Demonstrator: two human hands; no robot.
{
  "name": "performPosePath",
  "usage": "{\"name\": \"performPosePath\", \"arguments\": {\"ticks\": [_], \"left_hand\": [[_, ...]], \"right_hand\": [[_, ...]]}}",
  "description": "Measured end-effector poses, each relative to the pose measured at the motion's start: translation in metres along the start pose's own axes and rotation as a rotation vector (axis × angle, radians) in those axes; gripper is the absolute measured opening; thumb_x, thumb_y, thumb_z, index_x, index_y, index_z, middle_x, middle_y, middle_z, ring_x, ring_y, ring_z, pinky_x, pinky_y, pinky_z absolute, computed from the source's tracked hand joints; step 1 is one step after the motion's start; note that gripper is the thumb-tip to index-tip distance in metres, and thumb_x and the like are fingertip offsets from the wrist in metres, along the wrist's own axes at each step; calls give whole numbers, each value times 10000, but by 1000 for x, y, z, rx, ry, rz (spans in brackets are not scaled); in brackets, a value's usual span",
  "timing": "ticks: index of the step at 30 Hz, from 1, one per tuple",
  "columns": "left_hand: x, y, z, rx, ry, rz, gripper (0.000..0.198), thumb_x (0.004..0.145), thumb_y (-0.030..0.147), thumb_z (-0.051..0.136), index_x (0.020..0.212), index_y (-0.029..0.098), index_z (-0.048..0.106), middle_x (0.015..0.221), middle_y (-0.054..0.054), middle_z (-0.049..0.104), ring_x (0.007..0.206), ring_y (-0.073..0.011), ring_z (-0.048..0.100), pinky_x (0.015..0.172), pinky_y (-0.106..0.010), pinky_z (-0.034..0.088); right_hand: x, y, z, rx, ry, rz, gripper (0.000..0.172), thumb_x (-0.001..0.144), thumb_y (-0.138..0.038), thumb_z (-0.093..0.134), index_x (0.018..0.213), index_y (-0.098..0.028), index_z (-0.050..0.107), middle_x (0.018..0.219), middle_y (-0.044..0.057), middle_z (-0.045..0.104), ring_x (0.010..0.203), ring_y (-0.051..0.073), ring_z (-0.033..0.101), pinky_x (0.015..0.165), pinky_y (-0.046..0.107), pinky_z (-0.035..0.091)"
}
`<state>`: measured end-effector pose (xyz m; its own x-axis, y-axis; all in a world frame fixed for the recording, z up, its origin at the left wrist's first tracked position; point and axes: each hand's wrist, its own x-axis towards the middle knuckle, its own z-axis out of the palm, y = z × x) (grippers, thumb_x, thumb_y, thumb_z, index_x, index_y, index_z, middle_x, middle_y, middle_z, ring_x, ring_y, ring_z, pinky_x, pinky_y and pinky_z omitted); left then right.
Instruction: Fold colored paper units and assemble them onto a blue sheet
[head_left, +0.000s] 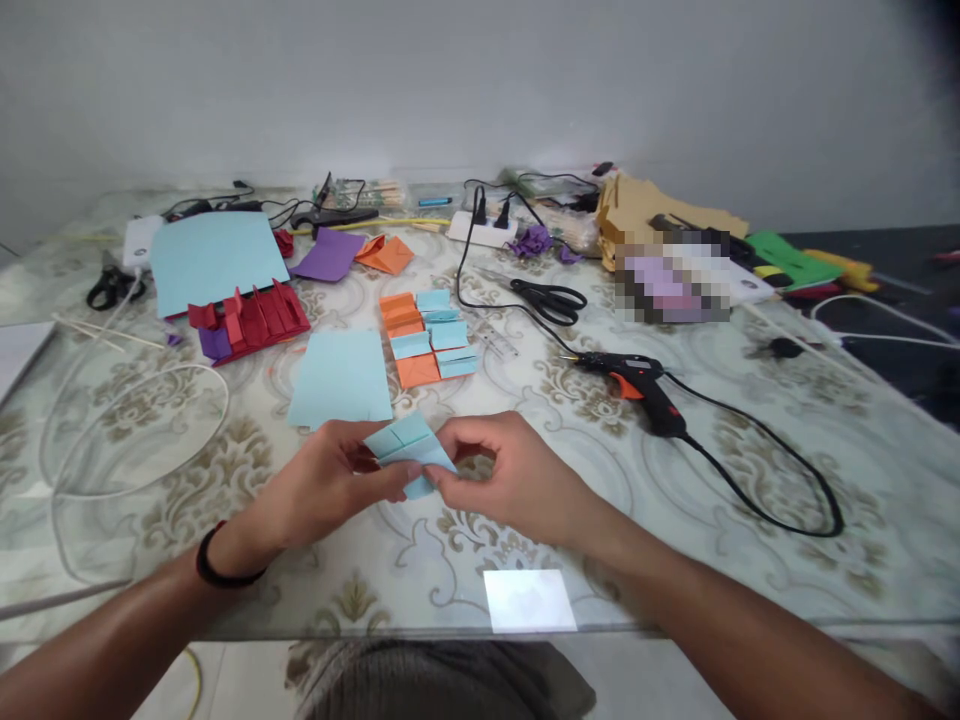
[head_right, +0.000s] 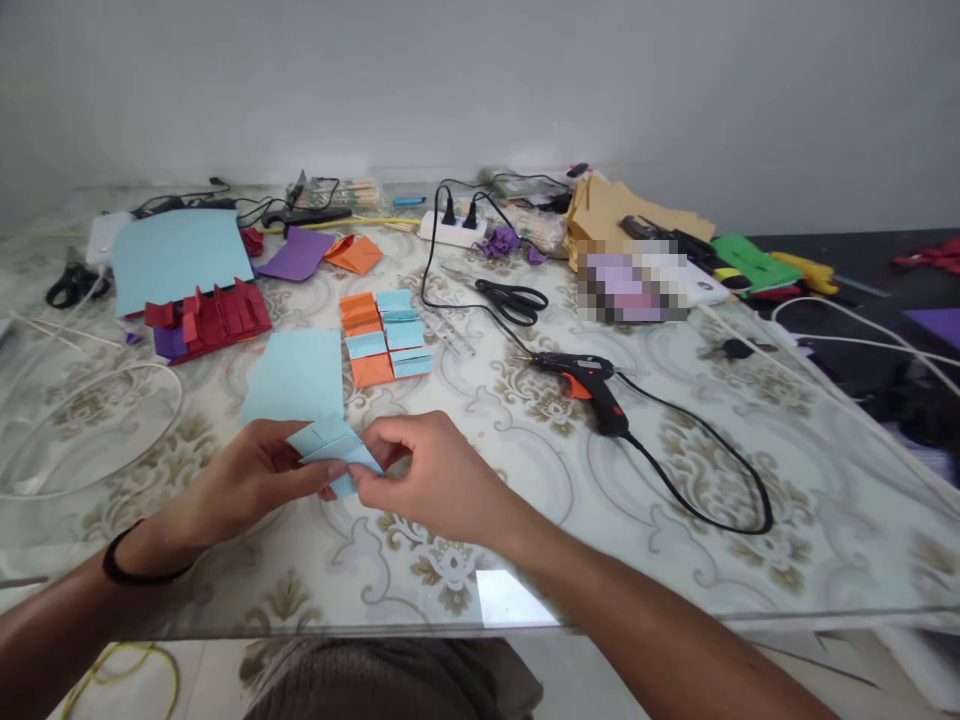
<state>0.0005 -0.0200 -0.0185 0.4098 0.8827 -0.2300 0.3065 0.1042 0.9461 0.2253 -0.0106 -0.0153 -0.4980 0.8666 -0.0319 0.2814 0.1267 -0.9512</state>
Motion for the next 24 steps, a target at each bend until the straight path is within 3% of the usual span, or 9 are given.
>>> {"name": "performPosePath", "arguments": {"ticks": [8, 16, 21, 24], "left_hand": [[0, -1, 7, -14, -53, 78, 191, 940, 338, 706, 905, 165, 780, 801, -9, 737, 724, -144, 618, 681, -249, 483], [1, -1, 8, -30, -10, 38, 202, 910, 319, 689, 800, 154, 728, 675, 16, 637, 625, -125, 527, 600, -244, 421], [2, 5, 0, -6, 68, 25, 272, 877, 345, 686, 681, 161, 642, 617, 21, 582, 581, -122, 491, 569, -254, 392], [3, 8, -1, -9, 45, 27, 268, 882, 348, 672, 687, 165, 646, 638, 11, 622, 604, -132, 536, 593, -258, 430]], "right_hand": [[-1, -6, 1, -135, -4, 15, 98, 731, -173, 661, 666, -186, 588, 619, -53, 554, 580, 97, 430, 540, 241, 345], [2, -5, -5, -132, 33, -2, 119, 718, -146, 676, 639, -190, 599, 612, -43, 610, 569, 103, 496, 541, 235, 385], [5, -3, -25, -110, 116, -32, 106, 714, -98, 663, 673, -194, 645, 679, -20, 696, 660, 141, 621, 640, 254, 486], [5, -2, -27, -43, 107, -80, 56, 785, -153, 673, 747, -192, 659, 745, -1, 707, 721, 154, 648, 701, 274, 520]]}}
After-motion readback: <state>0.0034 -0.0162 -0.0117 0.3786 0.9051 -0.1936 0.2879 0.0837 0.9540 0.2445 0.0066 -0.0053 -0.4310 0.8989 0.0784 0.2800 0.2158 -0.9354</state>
